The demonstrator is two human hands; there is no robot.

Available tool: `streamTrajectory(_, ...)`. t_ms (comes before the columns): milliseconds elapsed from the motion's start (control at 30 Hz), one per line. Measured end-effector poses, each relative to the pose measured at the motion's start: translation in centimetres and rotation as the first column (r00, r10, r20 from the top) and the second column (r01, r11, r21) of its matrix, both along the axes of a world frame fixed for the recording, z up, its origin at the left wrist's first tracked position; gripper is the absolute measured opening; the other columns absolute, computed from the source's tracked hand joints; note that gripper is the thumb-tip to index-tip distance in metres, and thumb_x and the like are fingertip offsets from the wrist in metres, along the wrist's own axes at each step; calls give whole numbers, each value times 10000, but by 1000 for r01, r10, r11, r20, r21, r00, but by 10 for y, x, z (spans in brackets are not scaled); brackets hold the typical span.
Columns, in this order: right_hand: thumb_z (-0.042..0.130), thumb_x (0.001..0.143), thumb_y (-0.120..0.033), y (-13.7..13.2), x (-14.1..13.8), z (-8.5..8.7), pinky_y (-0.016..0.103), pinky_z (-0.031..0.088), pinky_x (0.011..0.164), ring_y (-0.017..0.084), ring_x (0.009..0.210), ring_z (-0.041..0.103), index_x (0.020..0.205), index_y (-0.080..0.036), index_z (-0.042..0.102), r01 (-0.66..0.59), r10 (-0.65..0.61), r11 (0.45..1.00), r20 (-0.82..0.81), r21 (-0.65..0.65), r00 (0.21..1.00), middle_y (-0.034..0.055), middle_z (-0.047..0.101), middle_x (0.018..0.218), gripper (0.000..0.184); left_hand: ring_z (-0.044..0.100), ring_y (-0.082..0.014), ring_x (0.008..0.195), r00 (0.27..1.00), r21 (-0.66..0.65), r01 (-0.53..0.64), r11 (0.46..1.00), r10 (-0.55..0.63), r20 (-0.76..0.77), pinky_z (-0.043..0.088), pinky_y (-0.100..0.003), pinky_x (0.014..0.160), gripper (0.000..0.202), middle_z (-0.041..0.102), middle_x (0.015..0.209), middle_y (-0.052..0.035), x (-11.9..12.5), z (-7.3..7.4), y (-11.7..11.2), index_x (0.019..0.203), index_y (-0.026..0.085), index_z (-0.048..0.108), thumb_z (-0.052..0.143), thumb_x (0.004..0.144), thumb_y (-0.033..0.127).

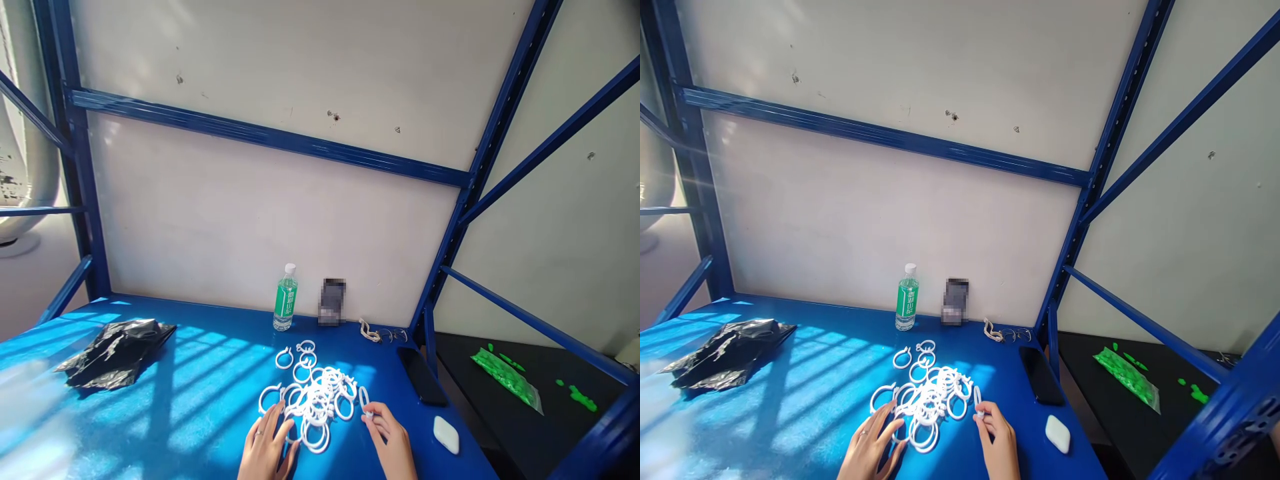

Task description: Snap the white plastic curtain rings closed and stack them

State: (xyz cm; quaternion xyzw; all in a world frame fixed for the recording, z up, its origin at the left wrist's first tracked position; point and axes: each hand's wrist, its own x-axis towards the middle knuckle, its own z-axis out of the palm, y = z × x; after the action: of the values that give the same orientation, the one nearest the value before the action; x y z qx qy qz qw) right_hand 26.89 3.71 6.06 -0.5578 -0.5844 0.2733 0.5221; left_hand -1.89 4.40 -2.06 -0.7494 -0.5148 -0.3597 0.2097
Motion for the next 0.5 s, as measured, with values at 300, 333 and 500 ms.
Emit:
streamTrajectory(300,768,684,-749,-2,-2,1,334,645,680,310,773,795,865,-199,752,45,-48,999,-221,-18,974,130,820,841,579,760,-318,1077,987,-6,-44,999,44,152,640,-411,790,348,784,1191,-161,-4,18,-11,983,241,762,432,1010,349)
streamTrajectory(333,763,692,-750,-3,-5,2,329,636,663,302,754,787,860,-196,749,66,-66,998,-230,-9,971,130,818,823,580,750,-332,1102,986,7,-13,1000,12,165,640,-423,804,300,780,1206,-160,3,22,-12,998,243,757,469,990,325)
streamTrajectory(500,729,756,-737,-10,-20,1,295,565,595,226,614,710,859,-191,721,131,-111,990,-297,49,948,100,796,769,555,681,-342,1239,979,-57,176,983,-169,110,591,-470,978,387,740,1331,-87,69,32,-14,1137,291,739,594,837,96)
